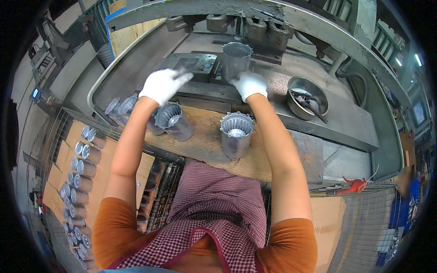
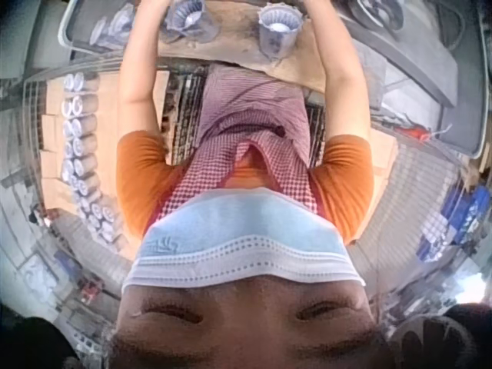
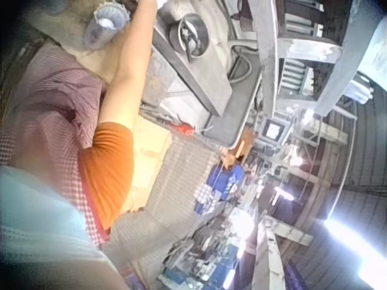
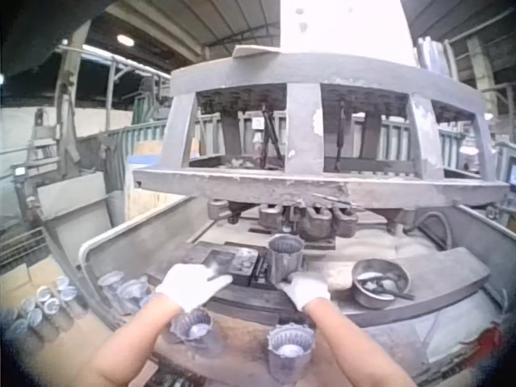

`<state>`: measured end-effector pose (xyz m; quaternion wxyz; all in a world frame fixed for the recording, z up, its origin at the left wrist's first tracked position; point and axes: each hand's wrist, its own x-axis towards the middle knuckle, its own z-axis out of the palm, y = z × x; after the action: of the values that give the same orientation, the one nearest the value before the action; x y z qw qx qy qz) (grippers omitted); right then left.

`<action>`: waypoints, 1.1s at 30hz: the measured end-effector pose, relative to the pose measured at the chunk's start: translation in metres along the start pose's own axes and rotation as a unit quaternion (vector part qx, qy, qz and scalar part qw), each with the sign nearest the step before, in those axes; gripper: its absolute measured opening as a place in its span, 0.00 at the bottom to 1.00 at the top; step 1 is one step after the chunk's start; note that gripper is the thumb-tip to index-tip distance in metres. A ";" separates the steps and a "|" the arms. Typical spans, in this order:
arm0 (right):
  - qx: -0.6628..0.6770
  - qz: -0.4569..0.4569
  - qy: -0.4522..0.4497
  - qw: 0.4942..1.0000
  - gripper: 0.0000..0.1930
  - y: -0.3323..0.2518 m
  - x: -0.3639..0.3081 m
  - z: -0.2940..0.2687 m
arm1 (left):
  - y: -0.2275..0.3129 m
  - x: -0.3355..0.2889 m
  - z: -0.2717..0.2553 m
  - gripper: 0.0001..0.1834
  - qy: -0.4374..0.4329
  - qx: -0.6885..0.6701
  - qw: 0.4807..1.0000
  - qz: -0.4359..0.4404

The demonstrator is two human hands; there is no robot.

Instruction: The recorder takes cylindrical metal parts from a bin, processes them using a machine, checks the interior with a screwdriver, and places them into a finished-good grid.

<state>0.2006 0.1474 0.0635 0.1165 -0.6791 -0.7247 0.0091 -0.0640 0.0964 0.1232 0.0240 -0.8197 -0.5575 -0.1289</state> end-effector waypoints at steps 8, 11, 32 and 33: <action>0.048 0.015 0.034 0.998 0.22 -0.007 -0.023 -0.005 | -0.003 -0.056 0.067 0.38 -0.148 -0.055 0.986 -0.063; 0.106 0.019 0.098 0.989 0.26 0.014 -0.060 -0.017 | -0.018 -0.057 0.081 0.32 -0.078 -0.077 0.994 -0.026; 0.097 0.381 0.327 0.859 0.22 0.270 -0.326 0.003 | -0.047 0.081 0.108 0.35 0.067 -0.212 0.971 -0.089; 0.089 0.380 0.317 0.865 0.21 0.269 -0.326 0.002 | -0.047 0.083 0.105 0.35 0.082 -0.214 0.970 -0.081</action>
<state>0.4807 -0.1531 -0.0357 0.3876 -0.8547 -0.3311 -0.0982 -0.0588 0.2087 0.0371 -0.1168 -0.7447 -0.5778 -0.3130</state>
